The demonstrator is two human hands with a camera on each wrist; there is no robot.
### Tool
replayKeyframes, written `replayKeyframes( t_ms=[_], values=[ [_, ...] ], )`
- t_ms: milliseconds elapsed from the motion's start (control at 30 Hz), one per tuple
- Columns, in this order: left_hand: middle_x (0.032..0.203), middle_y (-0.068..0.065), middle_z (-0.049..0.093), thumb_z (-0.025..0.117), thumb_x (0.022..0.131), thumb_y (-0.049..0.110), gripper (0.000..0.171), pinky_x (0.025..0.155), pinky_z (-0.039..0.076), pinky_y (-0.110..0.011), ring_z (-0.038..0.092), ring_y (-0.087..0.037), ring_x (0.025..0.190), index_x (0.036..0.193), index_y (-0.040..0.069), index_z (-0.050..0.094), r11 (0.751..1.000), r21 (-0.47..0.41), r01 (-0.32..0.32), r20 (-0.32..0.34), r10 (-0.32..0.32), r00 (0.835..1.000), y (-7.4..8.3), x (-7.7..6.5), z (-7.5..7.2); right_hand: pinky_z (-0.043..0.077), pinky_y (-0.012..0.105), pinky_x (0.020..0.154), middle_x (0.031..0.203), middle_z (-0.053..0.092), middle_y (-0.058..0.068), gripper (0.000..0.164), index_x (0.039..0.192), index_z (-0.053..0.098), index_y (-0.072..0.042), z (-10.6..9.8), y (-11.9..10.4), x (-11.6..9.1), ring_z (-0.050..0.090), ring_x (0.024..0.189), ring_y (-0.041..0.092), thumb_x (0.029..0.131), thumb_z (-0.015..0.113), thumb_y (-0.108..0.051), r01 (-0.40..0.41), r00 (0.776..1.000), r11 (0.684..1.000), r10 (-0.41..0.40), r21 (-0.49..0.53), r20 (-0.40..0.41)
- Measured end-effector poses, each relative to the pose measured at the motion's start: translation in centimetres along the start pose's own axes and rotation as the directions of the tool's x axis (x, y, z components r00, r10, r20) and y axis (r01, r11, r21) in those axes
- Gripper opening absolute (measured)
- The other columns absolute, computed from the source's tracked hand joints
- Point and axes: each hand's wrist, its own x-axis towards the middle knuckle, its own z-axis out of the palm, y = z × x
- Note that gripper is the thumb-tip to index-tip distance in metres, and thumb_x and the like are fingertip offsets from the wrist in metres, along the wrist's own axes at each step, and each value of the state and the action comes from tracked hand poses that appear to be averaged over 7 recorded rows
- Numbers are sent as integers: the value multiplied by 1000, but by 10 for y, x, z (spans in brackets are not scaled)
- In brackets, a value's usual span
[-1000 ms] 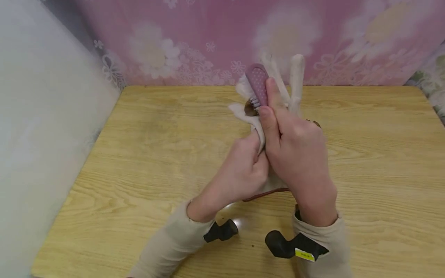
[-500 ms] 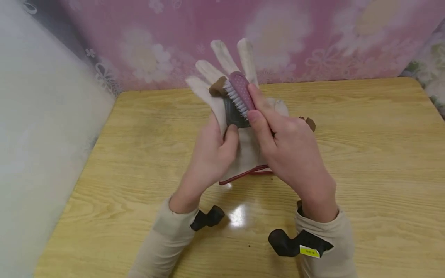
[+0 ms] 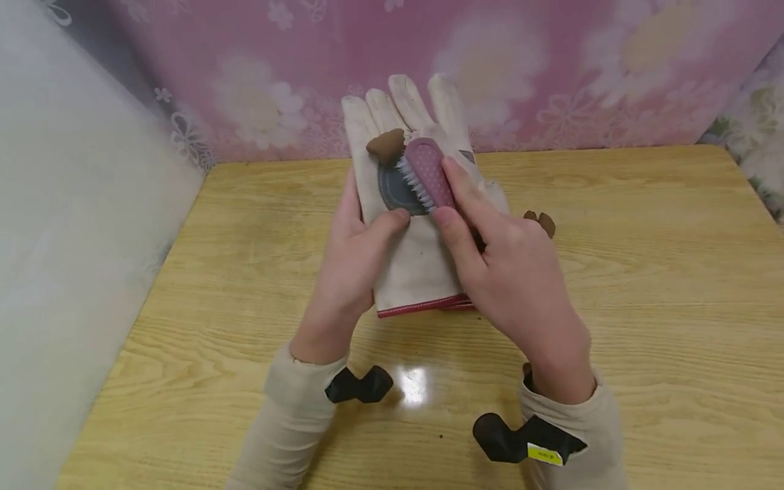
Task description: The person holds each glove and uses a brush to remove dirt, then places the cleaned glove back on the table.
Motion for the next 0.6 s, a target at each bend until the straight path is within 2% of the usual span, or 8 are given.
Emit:
replayKeyframes(
  t_ms=[67, 133, 267, 333, 400, 467, 533, 600],
  values=[
    [136, -9, 53, 46, 88, -13, 69, 91, 51, -29, 58, -15, 109, 150, 16, 34, 1000, -20, 14, -23, -15, 1000, -1, 1, 0, 36, 13, 76, 133, 60, 15, 48, 148, 47, -24, -2, -1, -3, 64, 85, 24, 101, 56, -17, -9, 1000, 1000, 9, -14, 15],
    [135, -9, 53, 45, 88, -13, 68, 91, 50, -29, 57, -15, 110, 149, 16, 34, 999, -31, 12, -28, -13, 1000, -1, 2, 0, 36, 13, 76, 133, 60, 15, 48, 148, 46, -25, -3, -3, -4, 64, 85, 25, 102, 55, -19, -21, 1000, 1000, 21, -18, 10],
    [138, -8, 50, 42, 87, -15, 67, 97, 46, -27, 53, -13, 116, 148, 12, 35, 999, 17, -43, 26, 43, 999, -2, 3, -3, 41, 14, 92, 141, 54, 5, 46, 149, 46, -25, 3, -7, 0, 62, 116, 27, 104, 51, -28, -39, 994, 999, 42, 30, -102],
    [140, -9, 49, 40, 86, -16, 69, 98, 45, -27, 52, -12, 117, 149, 10, 34, 995, 62, -78, 73, 74, 995, -3, 4, -3, 44, 22, 100, 144, 51, 2, 46, 148, 47, -21, 11, -8, 7, 58, 123, 26, 104, 50, -31, -23, 986, 998, 32, 54, -162],
    [144, -8, 48, 39, 85, -18, 74, 100, 45, -27, 52, -12, 119, 153, 12, 32, 992, 84, -96, 114, 86, 990, -4, 3, -2, 50, 36, 96, 143, 52, 6, 46, 147, 48, -16, 19, -6, 14, 63, 115, 32, 104, 51, -30, 2, 985, 1000, 3, 28, -170],
    [147, -7, 47, 39, 86, -16, 77, 98, 47, -28, 53, -13, 118, 156, 16, 29, 990, 105, -89, 117, 76, 990, -5, 2, -2, 52, 50, 85, 130, 61, 19, 45, 146, 49, -13, 23, -4, 17, 68, 97, 41, 103, 53, -25, 12, 993, 1000, -15, -28, -119],
    [149, -4, 45, 39, 88, -15, 79, 99, 48, -29, 53, -14, 120, 157, 20, 26, 991, 105, -84, 108, 72, 991, -7, 3, -4, 48, 57, 71, 111, 66, 29, 46, 147, 48, -13, 24, -3, 15, 65, 75, 45, 102, 55, -20, 8, 1000, 995, -11, -104, -23],
    [150, -4, 44, 40, 89, -15, 78, 100, 48, -31, 54, -16, 120, 157, 20, 26, 989, 111, -93, 98, 82, 992, -8, 4, -10, 45, 56, 62, 85, 66, 34, 47, 147, 48, -12, 22, -4, 11, 59, 60, 41, 101, 55, -17, 3, 998, 991, 6, -136, 67]
  ],
)
